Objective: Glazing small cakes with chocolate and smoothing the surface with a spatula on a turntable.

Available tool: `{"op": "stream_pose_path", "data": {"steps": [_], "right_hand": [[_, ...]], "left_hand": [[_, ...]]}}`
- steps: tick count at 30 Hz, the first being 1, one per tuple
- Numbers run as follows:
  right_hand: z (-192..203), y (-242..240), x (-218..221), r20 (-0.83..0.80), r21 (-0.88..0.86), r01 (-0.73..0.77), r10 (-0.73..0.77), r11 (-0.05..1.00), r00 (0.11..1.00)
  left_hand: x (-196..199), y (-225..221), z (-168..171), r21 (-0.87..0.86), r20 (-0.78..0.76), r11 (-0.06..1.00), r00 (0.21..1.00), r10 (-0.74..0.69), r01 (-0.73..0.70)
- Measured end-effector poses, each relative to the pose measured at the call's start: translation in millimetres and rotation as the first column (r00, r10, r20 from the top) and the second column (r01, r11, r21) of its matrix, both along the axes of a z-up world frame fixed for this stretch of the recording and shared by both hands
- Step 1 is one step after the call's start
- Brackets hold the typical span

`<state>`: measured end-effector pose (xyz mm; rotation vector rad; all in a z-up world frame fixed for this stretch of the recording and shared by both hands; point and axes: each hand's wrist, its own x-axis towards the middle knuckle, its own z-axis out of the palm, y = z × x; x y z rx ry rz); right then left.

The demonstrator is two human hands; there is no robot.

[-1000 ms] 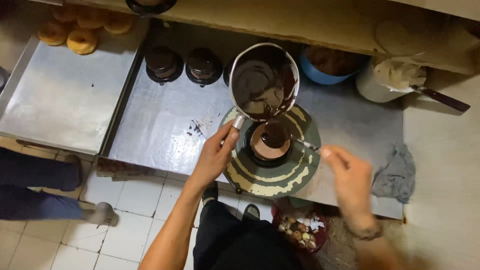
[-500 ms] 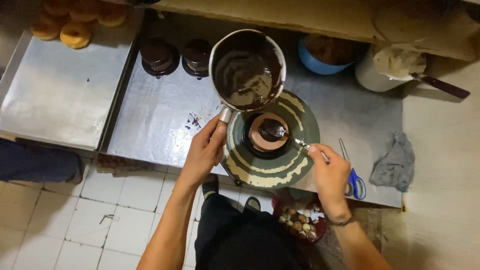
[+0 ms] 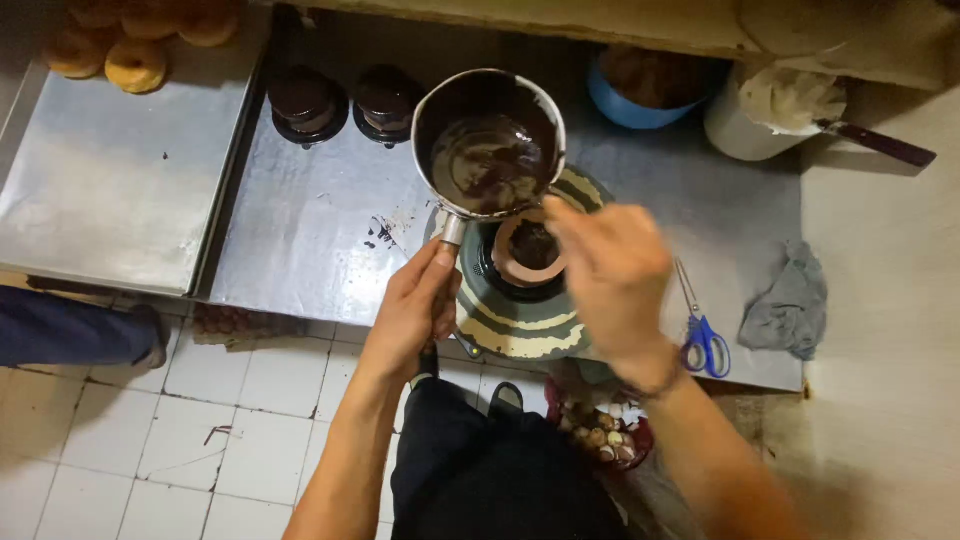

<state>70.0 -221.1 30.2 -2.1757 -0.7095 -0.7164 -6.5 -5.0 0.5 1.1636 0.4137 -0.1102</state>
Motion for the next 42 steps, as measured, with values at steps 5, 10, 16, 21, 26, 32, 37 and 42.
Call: {"op": "stream_pose_path", "data": {"steps": [5, 10, 16, 21, 26, 32, 37, 42], "right_hand": [[21, 48, -39, 0.261, -0.085, -0.065, 0.085, 0.994, 0.962], [-79, 53, -106, -0.045, -0.144, -0.372, 0.370, 0.917, 0.928], [-177, 92, -107, -0.520, -0.234, -0.526, 0.352, 0.818, 0.778], [-191, 115, -86, -0.411, -0.552, -0.304, 0.064, 0.777, 0.909], [-203, 106, -76, -0.295, -0.474, -0.242, 0.107, 0.846, 0.950], [-199, 85, -93, -0.781, -0.565, -0.382, -0.323, 0.732, 0.535], [-233, 32, -125, -0.836, -0.263, -0.175, -0.133, 0.949, 0.533], [-153, -2, -152, -0.896, 0.059, -0.235, 0.155, 0.970, 0.416]], "left_hand": [[-11, 20, 0, -0.137, 0.019, 0.989, 0.998, 0.066, -0.063], [-35, 75, -23, -0.048, -0.025, 0.981, 0.982, 0.189, -0.190], [-50, 124, -83, 0.011, -0.061, 0.943, 0.941, 0.333, -0.333], [-52, 141, -135, -0.006, -0.149, 0.920, 0.910, 0.386, -0.392], [-42, 145, -152, -0.112, -0.070, 0.899, 0.905, 0.419, -0.424], [-25, 149, -172, -0.093, -0.064, 0.897, 0.902, 0.427, -0.431], [-20, 150, -202, -0.112, -0.041, 0.904, 0.911, 0.410, -0.412], [-14, 155, -254, -0.099, -0.016, 0.931, 0.936, 0.351, -0.351]]}}
